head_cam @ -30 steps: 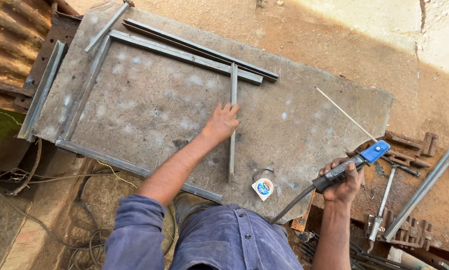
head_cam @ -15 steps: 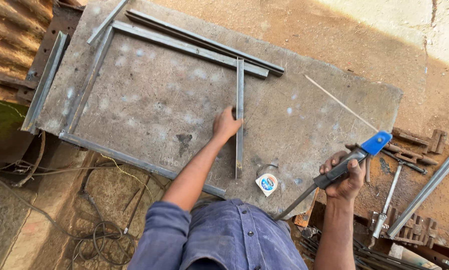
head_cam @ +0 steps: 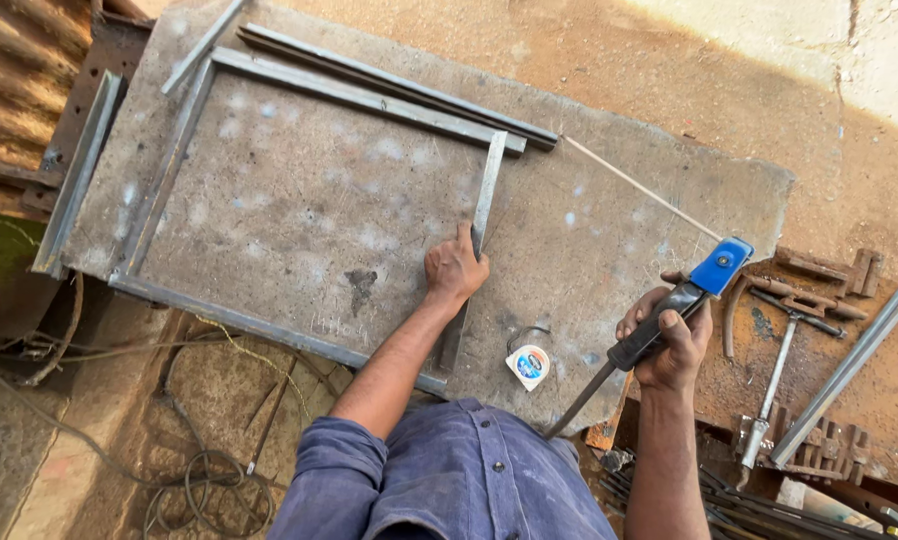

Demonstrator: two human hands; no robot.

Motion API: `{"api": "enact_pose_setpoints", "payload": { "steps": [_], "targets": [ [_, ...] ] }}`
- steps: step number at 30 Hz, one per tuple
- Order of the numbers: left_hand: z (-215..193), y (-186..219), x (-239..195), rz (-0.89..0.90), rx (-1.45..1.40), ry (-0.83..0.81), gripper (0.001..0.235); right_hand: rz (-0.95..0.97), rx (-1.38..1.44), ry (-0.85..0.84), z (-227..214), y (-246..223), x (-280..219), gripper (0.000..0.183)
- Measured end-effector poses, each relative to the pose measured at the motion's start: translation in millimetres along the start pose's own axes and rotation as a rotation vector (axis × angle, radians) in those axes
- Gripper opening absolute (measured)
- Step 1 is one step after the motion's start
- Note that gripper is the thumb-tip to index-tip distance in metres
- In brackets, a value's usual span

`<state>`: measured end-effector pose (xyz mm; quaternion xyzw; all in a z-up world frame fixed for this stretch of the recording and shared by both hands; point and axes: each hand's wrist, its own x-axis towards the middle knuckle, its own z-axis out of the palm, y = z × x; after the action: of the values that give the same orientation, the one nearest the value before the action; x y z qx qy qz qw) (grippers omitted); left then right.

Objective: The person aligns metal bars on a concrete surface to form a rectangular frame, then performs spot welds at the corners using a welding torch to join the pieces together.

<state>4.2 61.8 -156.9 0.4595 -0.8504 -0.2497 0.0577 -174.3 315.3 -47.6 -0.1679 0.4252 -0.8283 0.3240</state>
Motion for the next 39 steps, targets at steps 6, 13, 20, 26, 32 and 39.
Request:
{"api": "enact_pose_setpoints", "payload": {
  "steps": [6,13,20,26,32,39],
  "targets": [
    [17.8,-29.2,5.3,-0.074,-0.365,-0.028,0.042,-0.049,-0.007,0.004,-2.1,-5.9,0.3,0.063],
    [22.7,-33.5,38.5,-0.051,-0.506,-0.070,0.042,-0.118,-0.009,0.046,-19.9,-23.6,-13.3,0.062],
    [-39.1,-7.9,83.8,-0.003,-0.174,-0.080,0.064,-0.188,-0.104,0.072,-35.2,-30.8,-10.2,0.065],
    [-17.0,-33.3,124.1,0.051,-0.127,0.163,0.055,-0.169,-0.177,0.263,-5.6,-7.7,26.5,0.065],
    [-3.6,-36.9,133.9,0.007,-0.073,0.211,0.044,-0.208,-0.168,0.249,18.0,36.3,69.2,0.072],
    [-11.0,-30.5,140.9,0.040,-0.091,0.190,0.034,-0.090,-0.512,0.182,26.4,92.6,95.2,0.071]
  ]
}}
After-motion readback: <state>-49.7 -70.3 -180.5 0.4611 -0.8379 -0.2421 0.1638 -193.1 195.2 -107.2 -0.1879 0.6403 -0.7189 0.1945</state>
